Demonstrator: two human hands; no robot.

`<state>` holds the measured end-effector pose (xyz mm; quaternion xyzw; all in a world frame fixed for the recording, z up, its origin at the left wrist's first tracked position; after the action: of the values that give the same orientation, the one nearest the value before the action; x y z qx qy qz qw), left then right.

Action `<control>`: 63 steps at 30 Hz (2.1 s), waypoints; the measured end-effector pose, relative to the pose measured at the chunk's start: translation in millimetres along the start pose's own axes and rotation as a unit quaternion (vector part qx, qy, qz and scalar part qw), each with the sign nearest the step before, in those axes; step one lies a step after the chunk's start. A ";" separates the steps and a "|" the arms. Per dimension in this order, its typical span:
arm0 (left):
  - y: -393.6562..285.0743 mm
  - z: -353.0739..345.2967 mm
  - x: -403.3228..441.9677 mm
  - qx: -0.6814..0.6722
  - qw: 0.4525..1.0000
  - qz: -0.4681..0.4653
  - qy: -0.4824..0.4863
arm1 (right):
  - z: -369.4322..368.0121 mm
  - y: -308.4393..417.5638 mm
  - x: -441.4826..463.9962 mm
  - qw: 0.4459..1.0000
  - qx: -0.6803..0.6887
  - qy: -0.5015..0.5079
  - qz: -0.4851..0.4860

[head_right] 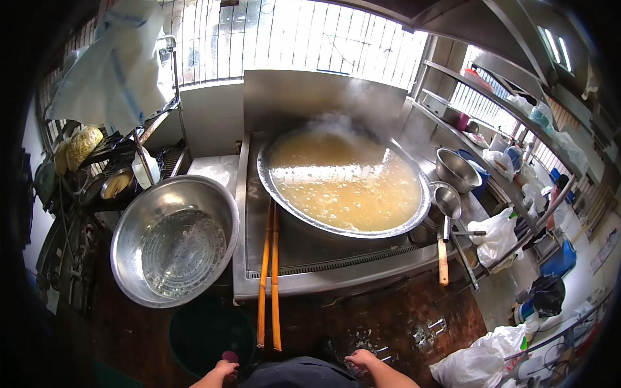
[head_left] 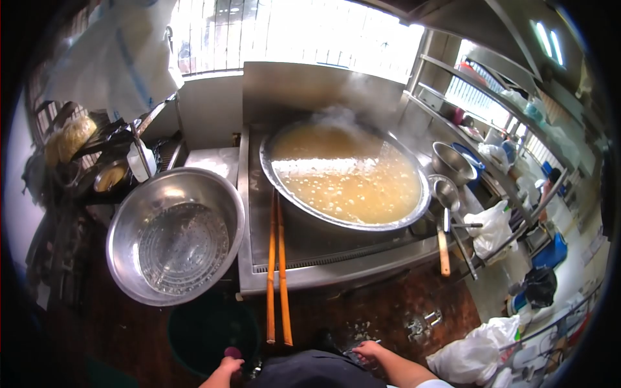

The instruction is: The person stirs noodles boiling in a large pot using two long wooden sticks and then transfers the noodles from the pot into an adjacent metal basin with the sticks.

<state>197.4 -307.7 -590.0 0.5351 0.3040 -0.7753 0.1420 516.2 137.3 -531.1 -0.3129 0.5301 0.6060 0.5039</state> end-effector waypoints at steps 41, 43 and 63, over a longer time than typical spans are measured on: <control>2.8 -13.5 -2.8 0.060 0.998 0.010 -0.001 | -1.3 -21.4 0.3 0.999 -0.017 -0.017 -0.023; 4.3 -13.3 -2.0 0.046 0.999 0.010 0.001 | -1.9 -20.2 -4.3 0.999 -0.021 -0.018 -0.028; -4.7 -11.8 3.6 0.050 0.999 -0.003 0.007 | 3.1 -22.1 -4.4 1.000 -0.004 -0.001 -0.026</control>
<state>202.2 -296.3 -594.7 0.5461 0.2678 -0.7861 0.1105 538.8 137.6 -533.6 -0.3279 0.5191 0.5948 0.5189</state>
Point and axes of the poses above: each hand's wrist, its own x-axis towards the middle knuckle, its own z-axis out of the back of the hand, y = z × x, the point moved 5 cm from there along x, towards the middle knuckle, and after that the axes turned 2 degrees about -x, right-handed, at the moved point
